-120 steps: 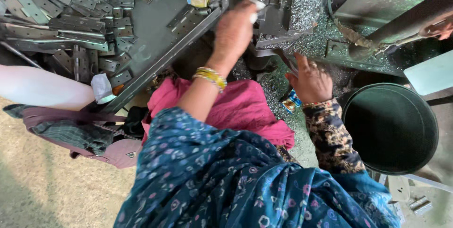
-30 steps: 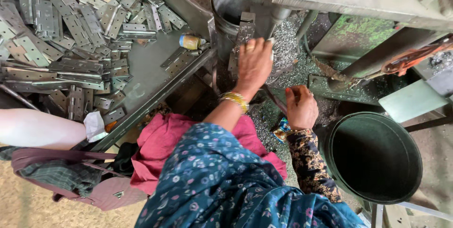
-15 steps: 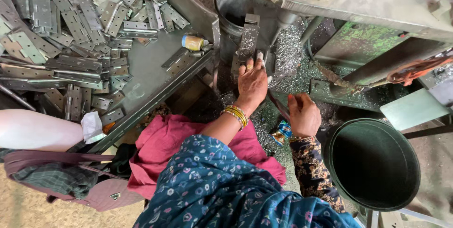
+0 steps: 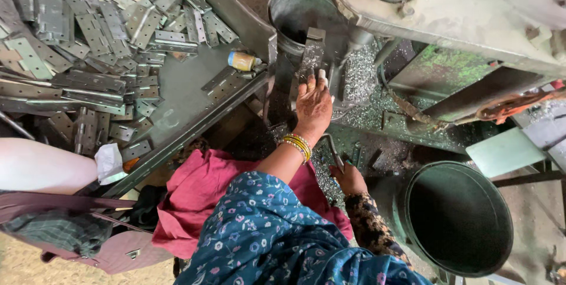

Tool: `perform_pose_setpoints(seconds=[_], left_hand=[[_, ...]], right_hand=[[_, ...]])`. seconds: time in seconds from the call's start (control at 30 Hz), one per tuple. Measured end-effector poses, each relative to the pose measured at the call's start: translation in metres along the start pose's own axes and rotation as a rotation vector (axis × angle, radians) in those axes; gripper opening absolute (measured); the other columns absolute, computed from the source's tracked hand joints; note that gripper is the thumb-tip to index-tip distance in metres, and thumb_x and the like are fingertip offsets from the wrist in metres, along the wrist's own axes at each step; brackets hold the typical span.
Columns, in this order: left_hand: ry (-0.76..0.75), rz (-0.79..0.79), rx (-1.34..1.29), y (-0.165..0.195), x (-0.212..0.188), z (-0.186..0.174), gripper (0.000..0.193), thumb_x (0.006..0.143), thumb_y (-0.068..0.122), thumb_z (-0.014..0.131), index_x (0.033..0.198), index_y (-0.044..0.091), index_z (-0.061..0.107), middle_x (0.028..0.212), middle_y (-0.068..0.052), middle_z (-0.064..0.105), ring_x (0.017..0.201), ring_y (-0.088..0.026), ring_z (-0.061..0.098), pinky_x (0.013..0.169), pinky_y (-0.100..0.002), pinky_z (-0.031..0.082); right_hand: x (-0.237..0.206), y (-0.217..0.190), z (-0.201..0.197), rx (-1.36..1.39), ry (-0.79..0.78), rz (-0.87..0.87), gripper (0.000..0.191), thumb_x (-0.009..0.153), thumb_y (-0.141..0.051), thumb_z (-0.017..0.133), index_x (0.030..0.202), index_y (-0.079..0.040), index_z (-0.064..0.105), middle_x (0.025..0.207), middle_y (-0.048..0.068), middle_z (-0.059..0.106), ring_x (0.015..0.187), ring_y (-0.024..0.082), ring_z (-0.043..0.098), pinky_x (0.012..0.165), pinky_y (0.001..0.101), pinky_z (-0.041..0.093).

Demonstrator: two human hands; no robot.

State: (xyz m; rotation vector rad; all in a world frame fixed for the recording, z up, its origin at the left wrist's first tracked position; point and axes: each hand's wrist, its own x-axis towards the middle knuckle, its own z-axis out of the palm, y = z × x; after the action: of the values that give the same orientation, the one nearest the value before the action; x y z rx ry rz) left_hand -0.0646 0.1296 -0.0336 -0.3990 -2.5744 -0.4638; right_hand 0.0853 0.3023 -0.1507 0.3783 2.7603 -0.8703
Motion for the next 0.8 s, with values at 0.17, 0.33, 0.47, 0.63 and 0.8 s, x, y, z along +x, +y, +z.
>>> perform_pose_setpoints(seconds=[0.17, 0.33, 0.47, 0.63, 0.8], left_hand=[[0.046, -0.042, 0.058, -0.001, 0.015, 0.016, 0.048, 0.089, 0.021, 0.063, 0.129, -0.006, 0.066, 0.147, -0.016, 0.057, 0.138, -0.031, 0.048, 0.104, -0.042, 0.038], [0.032, -0.061, 0.121, 0.007, 0.021, 0.028, 0.042, 0.091, 0.017, 0.057, 0.124, -0.005, 0.069, 0.148, -0.015, 0.056, 0.134, -0.028, 0.050, 0.102, -0.041, 0.039], [-0.067, -0.081, 0.079, 0.007, 0.019, 0.018, 0.031, 0.092, 0.014, 0.056, 0.114, 0.000, 0.073, 0.150, -0.013, 0.055, 0.137, -0.027, 0.048, 0.100, -0.040, 0.039], [-0.025, -0.072, 0.183, 0.008, 0.023, 0.009, 0.033, 0.087, 0.015, 0.058, 0.113, 0.001, 0.073, 0.148, -0.016, 0.055, 0.133, -0.026, 0.048, 0.096, -0.038, 0.040], [0.033, -0.095, 0.026, 0.005, 0.017, 0.015, 0.037, 0.092, 0.015, 0.057, 0.122, 0.000, 0.071, 0.147, -0.016, 0.056, 0.133, -0.028, 0.050, 0.097, -0.041, 0.039]], right_hand=[[0.016, -0.007, -0.039, -0.200, -0.002, 0.012, 0.055, 0.093, -0.059, 0.064, 0.101, -0.005, 0.072, 0.096, 0.026, 0.073, 0.098, 0.045, 0.070, 0.082, 0.0545, 0.053], [-0.005, -0.024, -0.023, -0.092, 0.030, 0.016, 0.052, 0.088, -0.058, 0.063, 0.109, -0.011, 0.072, 0.096, 0.027, 0.072, 0.097, 0.046, 0.070, 0.081, 0.0557, 0.053], [-0.007, -0.021, -0.027, -0.058, 0.003, -0.027, 0.051, 0.091, -0.056, 0.061, 0.106, -0.008, 0.072, 0.097, 0.028, 0.072, 0.098, 0.048, 0.068, 0.081, 0.0556, 0.053], [0.013, 0.000, -0.024, -0.102, 0.008, 0.013, 0.054, 0.091, -0.059, 0.063, 0.100, -0.006, 0.072, 0.094, 0.026, 0.074, 0.094, 0.045, 0.072, 0.080, 0.0530, 0.054], [0.012, 0.013, 0.016, -0.046, 0.059, -0.043, 0.056, 0.091, -0.056, 0.068, 0.096, 0.000, 0.070, 0.091, 0.029, 0.071, 0.093, 0.048, 0.068, 0.078, 0.0533, 0.052]])
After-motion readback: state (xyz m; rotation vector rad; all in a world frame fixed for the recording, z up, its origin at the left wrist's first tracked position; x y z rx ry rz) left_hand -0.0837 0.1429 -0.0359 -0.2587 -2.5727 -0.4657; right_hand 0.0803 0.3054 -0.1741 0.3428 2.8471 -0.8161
